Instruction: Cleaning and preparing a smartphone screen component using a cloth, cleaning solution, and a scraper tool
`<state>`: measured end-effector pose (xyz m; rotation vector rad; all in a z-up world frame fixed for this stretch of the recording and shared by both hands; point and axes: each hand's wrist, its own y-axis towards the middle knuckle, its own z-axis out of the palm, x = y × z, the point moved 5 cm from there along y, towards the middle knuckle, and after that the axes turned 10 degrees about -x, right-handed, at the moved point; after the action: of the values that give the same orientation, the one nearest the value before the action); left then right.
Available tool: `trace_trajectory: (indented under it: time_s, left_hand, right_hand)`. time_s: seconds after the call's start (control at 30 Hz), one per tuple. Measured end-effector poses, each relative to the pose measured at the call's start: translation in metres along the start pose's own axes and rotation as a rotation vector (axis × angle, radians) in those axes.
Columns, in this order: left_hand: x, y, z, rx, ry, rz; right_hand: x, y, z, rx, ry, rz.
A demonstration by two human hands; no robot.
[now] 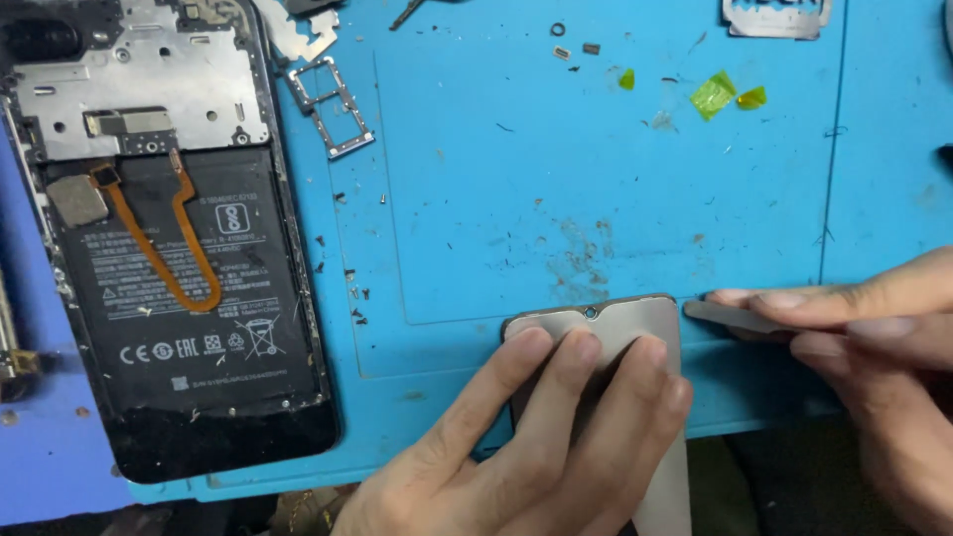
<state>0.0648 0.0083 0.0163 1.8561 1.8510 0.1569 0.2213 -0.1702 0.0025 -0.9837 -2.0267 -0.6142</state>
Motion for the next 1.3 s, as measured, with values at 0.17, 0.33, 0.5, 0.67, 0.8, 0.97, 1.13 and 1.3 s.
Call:
trace_trajectory:
  time_s: [0.17, 0.33, 0.5, 0.67, 0.8, 0.97, 1.13, 1.3]
  left_hand:
    - [0.003, -0.004, 0.003, 0.006, -0.033, 0.078]
    - [0.009, 0.0, -0.004, 0.003, -0.027, 0.071]
    - [0.01, -0.001, -0.003, 0.017, 0.029, 0.089]
    - [0.012, -0.001, -0.006, 0.009, 0.093, 0.105]
    - [0.011, -0.004, -0.003, 0.041, 0.119, 0.109]
    - [0.011, -0.008, -0.002, 0.015, 0.169, 0.107]
    - [0.01, -0.007, -0.004, 0.006, 0.136, 0.103]
    - [0.011, -0.009, -0.005, -0.016, 0.139, 0.062]
  right_hand:
    - [0.01, 0.014, 0.014, 0.017, -0.102, 0.192]
    - [0.006, 0.013, 0.013, 0.016, -0.198, 0.23]
    - [-0.005, 0.007, 0.011, -0.022, -0.117, 0.183]
    - [-0.005, 0.008, 0.011, 0.008, -0.15, 0.154]
    - [0.018, 0.02, 0.017, 0.037, -0.208, 0.106]
    - [0.012, 0.014, 0.018, -0.012, -0.194, 0.225]
    - [0.019, 0.022, 0.023, 0.055, -0.223, 0.255]
    - [0.016, 0.018, 0.026, -0.056, -0.192, 0.267]
